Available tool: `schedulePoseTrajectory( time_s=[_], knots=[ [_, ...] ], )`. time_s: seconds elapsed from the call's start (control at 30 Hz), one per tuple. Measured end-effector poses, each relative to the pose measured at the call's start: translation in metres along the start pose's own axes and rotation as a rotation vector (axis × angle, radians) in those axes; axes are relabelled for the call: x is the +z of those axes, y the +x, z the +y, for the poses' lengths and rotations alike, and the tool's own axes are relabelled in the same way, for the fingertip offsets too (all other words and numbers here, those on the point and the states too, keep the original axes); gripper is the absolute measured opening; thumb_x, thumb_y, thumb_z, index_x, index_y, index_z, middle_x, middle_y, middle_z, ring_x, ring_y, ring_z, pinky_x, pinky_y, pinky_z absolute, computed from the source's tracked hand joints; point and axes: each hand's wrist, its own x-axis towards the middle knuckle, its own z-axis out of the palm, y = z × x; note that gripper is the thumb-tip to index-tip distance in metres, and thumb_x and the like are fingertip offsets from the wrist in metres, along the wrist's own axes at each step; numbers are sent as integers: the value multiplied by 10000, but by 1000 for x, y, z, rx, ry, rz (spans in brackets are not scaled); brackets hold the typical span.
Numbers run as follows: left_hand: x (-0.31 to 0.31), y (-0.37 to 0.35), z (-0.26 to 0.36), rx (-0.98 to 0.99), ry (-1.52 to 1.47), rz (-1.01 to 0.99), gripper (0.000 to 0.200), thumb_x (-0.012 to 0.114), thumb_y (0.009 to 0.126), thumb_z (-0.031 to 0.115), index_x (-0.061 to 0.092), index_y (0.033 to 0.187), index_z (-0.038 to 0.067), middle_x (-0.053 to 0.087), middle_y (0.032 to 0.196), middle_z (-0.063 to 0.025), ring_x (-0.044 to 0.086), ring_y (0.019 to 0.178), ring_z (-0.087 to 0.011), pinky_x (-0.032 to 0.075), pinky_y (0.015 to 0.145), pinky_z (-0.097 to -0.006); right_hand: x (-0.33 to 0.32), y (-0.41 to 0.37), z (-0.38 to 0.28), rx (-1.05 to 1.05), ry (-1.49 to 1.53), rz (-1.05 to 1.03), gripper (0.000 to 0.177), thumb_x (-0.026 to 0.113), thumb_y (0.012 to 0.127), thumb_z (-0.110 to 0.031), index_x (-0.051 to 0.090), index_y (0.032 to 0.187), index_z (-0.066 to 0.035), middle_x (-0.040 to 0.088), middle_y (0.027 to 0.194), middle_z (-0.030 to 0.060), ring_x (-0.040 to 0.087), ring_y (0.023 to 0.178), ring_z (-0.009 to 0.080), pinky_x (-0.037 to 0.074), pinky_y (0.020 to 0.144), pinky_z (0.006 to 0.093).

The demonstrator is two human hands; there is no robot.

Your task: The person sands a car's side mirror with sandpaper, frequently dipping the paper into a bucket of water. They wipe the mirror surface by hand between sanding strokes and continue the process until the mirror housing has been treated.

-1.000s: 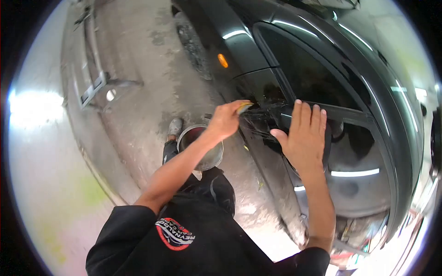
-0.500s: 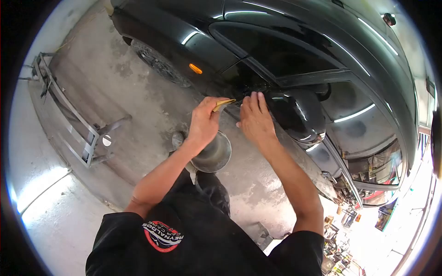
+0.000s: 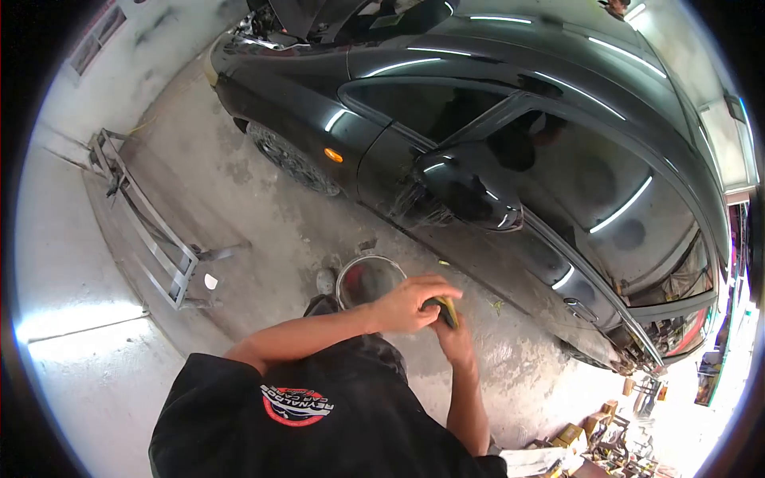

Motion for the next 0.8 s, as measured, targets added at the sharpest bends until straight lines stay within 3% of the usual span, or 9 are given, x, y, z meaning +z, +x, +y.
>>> schedulePoseTrajectory(
  time_s=[0.03,0.1,0.17,0.23,0.33,0.43,0.57,0.8],
  knots=[
    [4,6,5,98,64,64,423,636,864,50,675,1285,49,665,1310,-178,675,1135,-311,526,974,-368,-1,-8,22,-9,140,67,346,672,998,-185,653,1266,32,727,1104,99,661,1030,165,530,949,341],
    [-9,34,-19,75,222,338,471,662,868,92,623,1328,-6,627,1372,-204,617,1233,-366,487,1057,-414,3,-14,89,-17,429,206,310,641,1020,-174,655,1231,52,727,1065,91,663,989,166,540,919,336],
    [-34,78,-32,-249,-121,635,454,628,981,167,577,1384,-35,588,1433,-228,524,1384,-340,393,1163,-411,-5,-29,145,-11,450,283,306,622,1031,-169,641,1262,30,710,1125,115,690,996,211,581,906,369],
    [-61,114,-92,-141,82,737,527,545,1049,271,501,1459,-56,533,1496,-251,499,1416,-359,373,1172,-392,-17,-41,200,-14,482,383,292,606,1037,-151,631,1279,12,703,1139,120,704,994,231,610,871,392],
    [-72,142,-89,-134,157,534,451,553,1059,311,626,1348,-28,702,1266,-204,658,1211,-309,481,1034,-370,-26,-66,246,-29,584,465,273,608,1030,-126,625,1275,-5,701,1111,108,702,968,216,627,809,399],
    [-63,145,-76,-229,74,611,415,594,1052,321,682,1276,-17,745,1093,-112,681,1004,-185,513,898,-309,-34,-83,257,42,604,506,296,650,1001,-127,627,1272,-10,702,1106,106,701,959,216,630,790,384],
    [-67,145,-96,-253,-236,586,423,651,1029,338,699,1255,-17,714,1032,-22,618,947,-93,506,834,-269,-40,-80,254,35,493,560,323,686,976,-126,627,1267,1,702,1097,110,701,952,225,632,782,378],
    [-68,138,-75,-309,54,598,471,665,1004,436,725,1209,16,766,986,-75,666,905,-121,524,827,-309,-34,-50,238,-75,388,618,320,702,964,-115,637,1240,35,699,1098,124,701,938,234,634,784,365]
  ],
)
